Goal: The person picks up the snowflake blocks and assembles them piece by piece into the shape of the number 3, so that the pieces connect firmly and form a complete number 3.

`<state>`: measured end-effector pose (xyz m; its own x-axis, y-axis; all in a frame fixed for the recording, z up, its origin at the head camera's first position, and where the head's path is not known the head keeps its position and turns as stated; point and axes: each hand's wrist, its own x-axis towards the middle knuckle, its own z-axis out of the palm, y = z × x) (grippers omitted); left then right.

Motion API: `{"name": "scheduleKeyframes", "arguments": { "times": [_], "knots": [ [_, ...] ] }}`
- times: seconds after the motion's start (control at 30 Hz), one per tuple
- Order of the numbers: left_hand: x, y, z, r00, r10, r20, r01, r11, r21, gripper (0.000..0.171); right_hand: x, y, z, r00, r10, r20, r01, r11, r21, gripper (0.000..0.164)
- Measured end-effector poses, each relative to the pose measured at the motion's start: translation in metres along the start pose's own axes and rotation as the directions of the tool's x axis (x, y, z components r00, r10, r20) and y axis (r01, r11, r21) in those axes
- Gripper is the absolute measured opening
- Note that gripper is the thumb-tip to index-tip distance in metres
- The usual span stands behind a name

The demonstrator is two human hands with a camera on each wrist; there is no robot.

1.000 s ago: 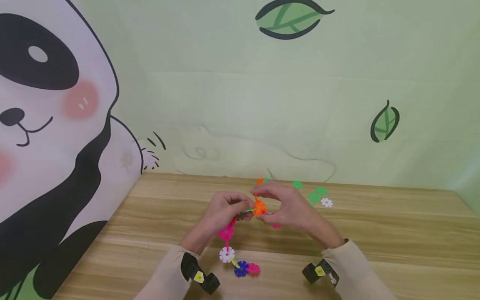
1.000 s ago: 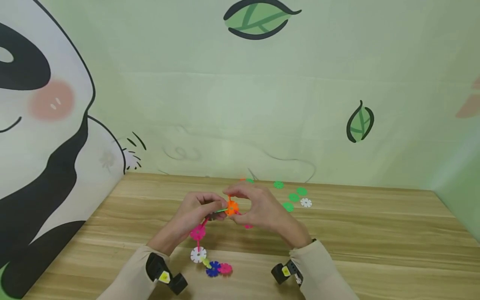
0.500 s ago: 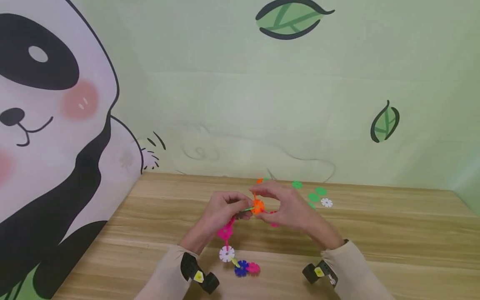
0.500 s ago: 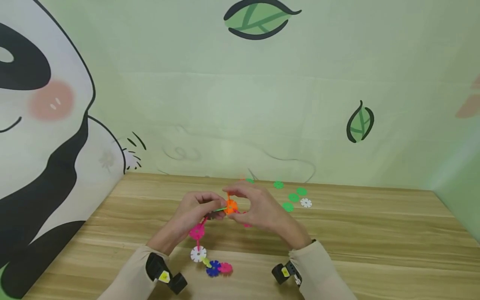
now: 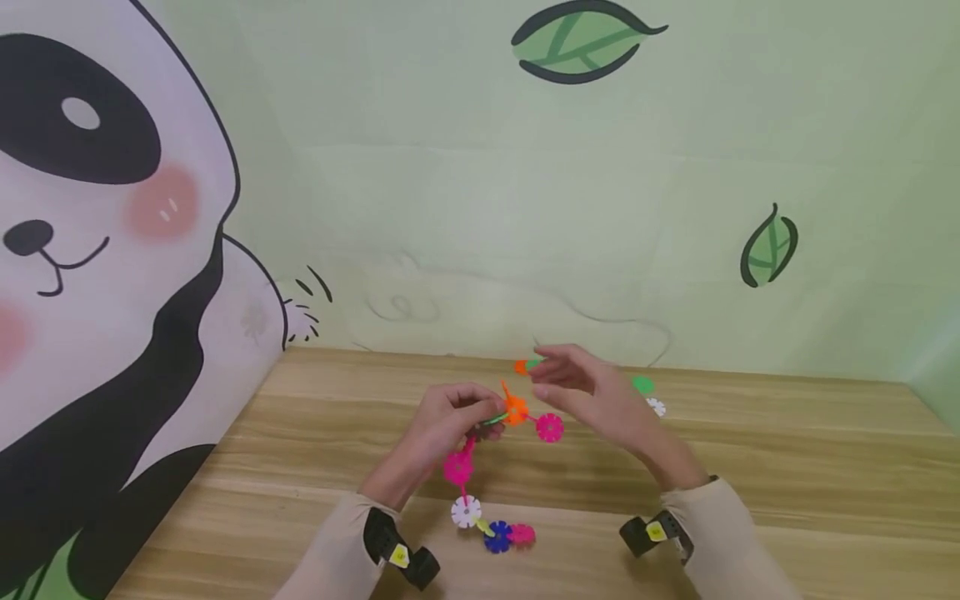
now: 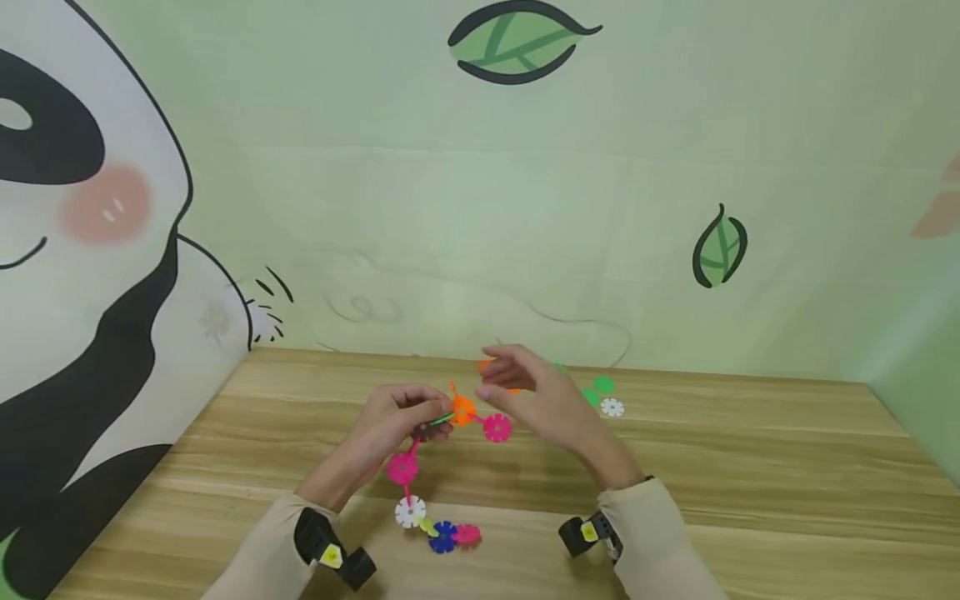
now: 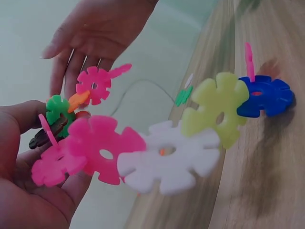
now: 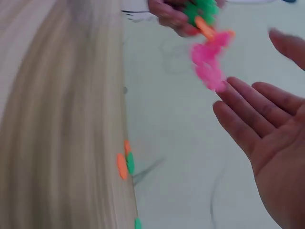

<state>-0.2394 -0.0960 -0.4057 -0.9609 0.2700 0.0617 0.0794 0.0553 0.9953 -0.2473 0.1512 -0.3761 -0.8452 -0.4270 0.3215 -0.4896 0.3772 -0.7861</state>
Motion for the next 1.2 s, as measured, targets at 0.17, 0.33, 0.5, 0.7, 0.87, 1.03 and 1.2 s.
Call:
{"name": "scheduleKeyframes", "arguments": {
  "times": [0.17, 0.33, 0.5, 0.7, 0.87, 1.03, 1.2],
  "knots": [
    [-0.001, -0.002, 0.002, 1.0, 0.004, -0.001, -0.004, 1.0, -0.014, 0.015, -0.006, 0.016, -0.024, 0.983, 0.014, -0.182, -0.025, 0.998, -0.062, 0.036],
    [-0.001, -0.001, 0.002, 1.0, 0.025, 0.003, -0.025, 1.0, -0.003, 0.015, -0.008, 0.037, -0.045, 0.969, 0.077, -0.234, -0.117, 0.98, -0.163, 0.034],
    [-0.002, -0.001, 0.002, 0.999, 0.042, 0.012, -0.042, 0.999, -0.002, 0.016, -0.004, 0.06, -0.062, 0.973, 0.122, -0.198, -0.175, 0.943, -0.282, 0.028],
    [-0.002, 0.0, 0.005, 0.999, 0.037, 0.026, -0.036, 0.999, -0.02, 0.016, -0.001, 0.083, -0.075, 0.965, 0.243, -0.099, -0.262, 0.866, -0.425, 0.022],
    [-0.002, 0.001, 0.007, 0.998, 0.037, 0.048, -0.036, 0.999, -0.02, 0.014, -0.004, 0.095, -0.079, 0.947, 0.32, -0.02, -0.287, 0.818, -0.498, 0.027],
    [-0.002, 0.001, 0.007, 0.996, 0.037, 0.076, -0.035, 0.999, -0.024, 0.015, -0.001, 0.102, -0.075, 0.946, 0.323, -0.012, -0.282, 0.804, -0.523, 0.029],
    [-0.002, 0.002, 0.007, 0.996, 0.028, 0.08, -0.027, 1.0, -0.011, 0.016, 0.002, 0.105, -0.072, 0.946, 0.323, -0.027, -0.29, 0.807, -0.515, 0.026]
  ]
}}
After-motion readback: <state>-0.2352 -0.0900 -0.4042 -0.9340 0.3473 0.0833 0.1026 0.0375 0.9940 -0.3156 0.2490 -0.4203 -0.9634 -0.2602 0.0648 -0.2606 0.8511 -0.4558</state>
